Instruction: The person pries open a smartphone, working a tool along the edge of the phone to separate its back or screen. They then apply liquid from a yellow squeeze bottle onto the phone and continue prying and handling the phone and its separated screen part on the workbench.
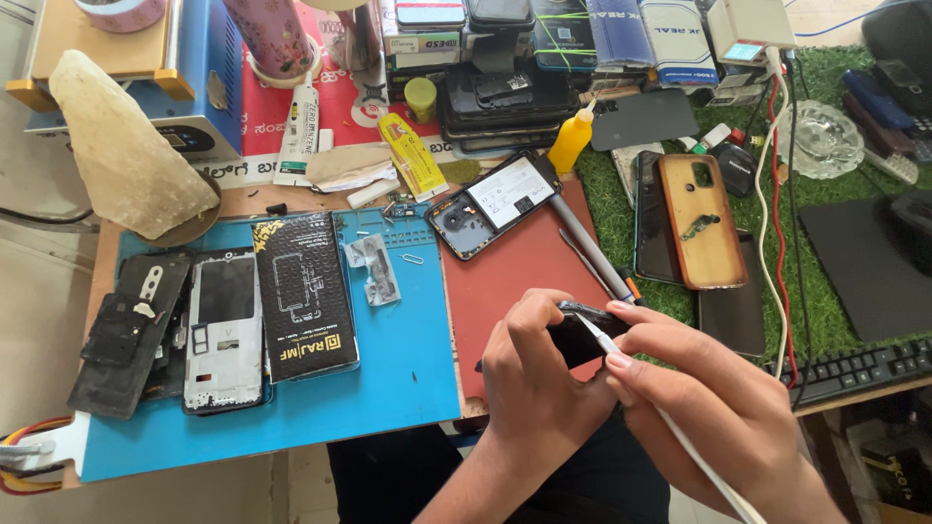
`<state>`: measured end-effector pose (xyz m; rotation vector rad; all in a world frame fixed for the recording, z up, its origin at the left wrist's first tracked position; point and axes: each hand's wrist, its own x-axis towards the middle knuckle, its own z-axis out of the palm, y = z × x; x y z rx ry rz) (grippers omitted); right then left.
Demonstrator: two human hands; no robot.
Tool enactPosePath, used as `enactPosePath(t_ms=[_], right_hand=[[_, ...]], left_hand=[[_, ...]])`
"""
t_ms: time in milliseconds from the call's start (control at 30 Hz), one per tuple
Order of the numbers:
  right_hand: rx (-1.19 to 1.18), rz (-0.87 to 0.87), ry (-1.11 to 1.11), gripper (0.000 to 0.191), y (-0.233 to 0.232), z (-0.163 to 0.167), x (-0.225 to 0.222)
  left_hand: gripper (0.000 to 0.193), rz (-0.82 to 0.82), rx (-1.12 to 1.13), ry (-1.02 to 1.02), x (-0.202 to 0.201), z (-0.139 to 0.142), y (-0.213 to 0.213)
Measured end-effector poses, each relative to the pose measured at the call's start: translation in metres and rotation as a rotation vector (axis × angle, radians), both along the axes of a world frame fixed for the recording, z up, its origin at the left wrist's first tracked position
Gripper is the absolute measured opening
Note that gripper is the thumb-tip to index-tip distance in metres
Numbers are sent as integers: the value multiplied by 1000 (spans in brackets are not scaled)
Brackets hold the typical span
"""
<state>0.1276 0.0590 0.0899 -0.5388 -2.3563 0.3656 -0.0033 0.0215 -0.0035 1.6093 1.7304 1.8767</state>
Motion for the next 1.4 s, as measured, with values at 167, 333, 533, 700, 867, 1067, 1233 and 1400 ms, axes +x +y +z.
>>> enactPosePath(t_ms=[167,333,533,700,867,1067,1233,1400], right_hand=[[43,3,3,24,0,-3,-4],[76,-22,-2,22,-1,-3,-8],[-115,-31,-51,20,6,10,2],[-317,-49,-102,17,15,17,13],[-437,49,-78,18,25,17,23],[-537,26,-104,17,31,13,29],[-510,17,-55,15,27,11,26],[-384,-5,-21,12,19,9,20]], left_hand=[[63,3,-10,-14,2,-3,1],[64,-6,-27,-21,2,-3,2],[65,-18,-39,-11,1,2,0],[64,-46,-16,-2,1,4,1],[66,-53,-8,21,0,3,3],[68,-63,-6,30,-3,3,1],[68,-62,-11,17,-2,3,0],[68,-52,13,36,-2,3,1]])
